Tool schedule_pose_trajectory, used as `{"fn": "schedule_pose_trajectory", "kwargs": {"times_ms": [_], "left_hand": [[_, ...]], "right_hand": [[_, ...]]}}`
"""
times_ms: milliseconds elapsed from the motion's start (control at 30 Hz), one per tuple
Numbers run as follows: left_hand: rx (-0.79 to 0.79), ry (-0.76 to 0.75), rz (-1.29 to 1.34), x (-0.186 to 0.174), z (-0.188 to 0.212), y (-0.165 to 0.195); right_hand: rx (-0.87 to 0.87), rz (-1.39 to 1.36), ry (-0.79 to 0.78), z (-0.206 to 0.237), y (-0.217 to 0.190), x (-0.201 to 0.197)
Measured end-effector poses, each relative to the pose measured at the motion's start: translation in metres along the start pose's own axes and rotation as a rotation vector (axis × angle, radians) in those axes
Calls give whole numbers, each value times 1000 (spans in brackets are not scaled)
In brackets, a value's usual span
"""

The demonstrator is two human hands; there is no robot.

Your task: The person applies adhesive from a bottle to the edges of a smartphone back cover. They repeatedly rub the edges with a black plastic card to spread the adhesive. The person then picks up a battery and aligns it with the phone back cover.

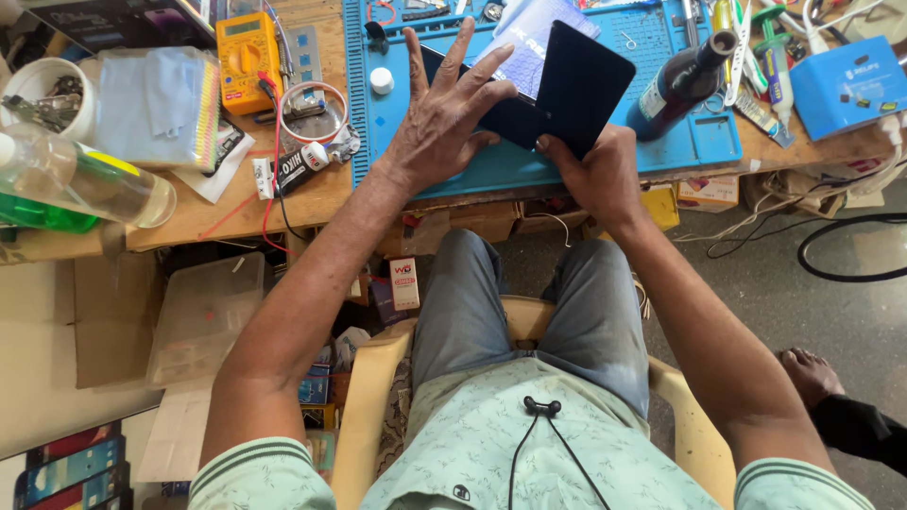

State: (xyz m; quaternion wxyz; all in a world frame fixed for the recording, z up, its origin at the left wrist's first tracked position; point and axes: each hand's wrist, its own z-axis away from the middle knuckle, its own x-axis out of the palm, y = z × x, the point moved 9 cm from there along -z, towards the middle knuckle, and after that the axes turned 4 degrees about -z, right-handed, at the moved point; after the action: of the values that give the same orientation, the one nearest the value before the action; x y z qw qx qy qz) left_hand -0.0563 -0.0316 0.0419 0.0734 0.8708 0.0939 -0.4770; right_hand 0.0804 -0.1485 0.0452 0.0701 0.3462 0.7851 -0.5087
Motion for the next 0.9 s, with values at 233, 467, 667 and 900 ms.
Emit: {"fn": "schedule_pose_trajectory", "kwargs": {"times_ms": [233, 467, 667, 900], "left_hand": [[3, -8, 70, -11, -8, 11], [-41, -48, 52, -15, -17, 16], [-25, -82, 74, -18, -27, 18], [-120, -91, 220, -28, -37, 4]], "right_hand": [[-92, 45, 92, 7, -12, -3], [-126, 41, 153, 13, -9, -7], [-83, 32, 146, 13, -2, -8], [4, -19, 66, -3, -6, -14]]}}
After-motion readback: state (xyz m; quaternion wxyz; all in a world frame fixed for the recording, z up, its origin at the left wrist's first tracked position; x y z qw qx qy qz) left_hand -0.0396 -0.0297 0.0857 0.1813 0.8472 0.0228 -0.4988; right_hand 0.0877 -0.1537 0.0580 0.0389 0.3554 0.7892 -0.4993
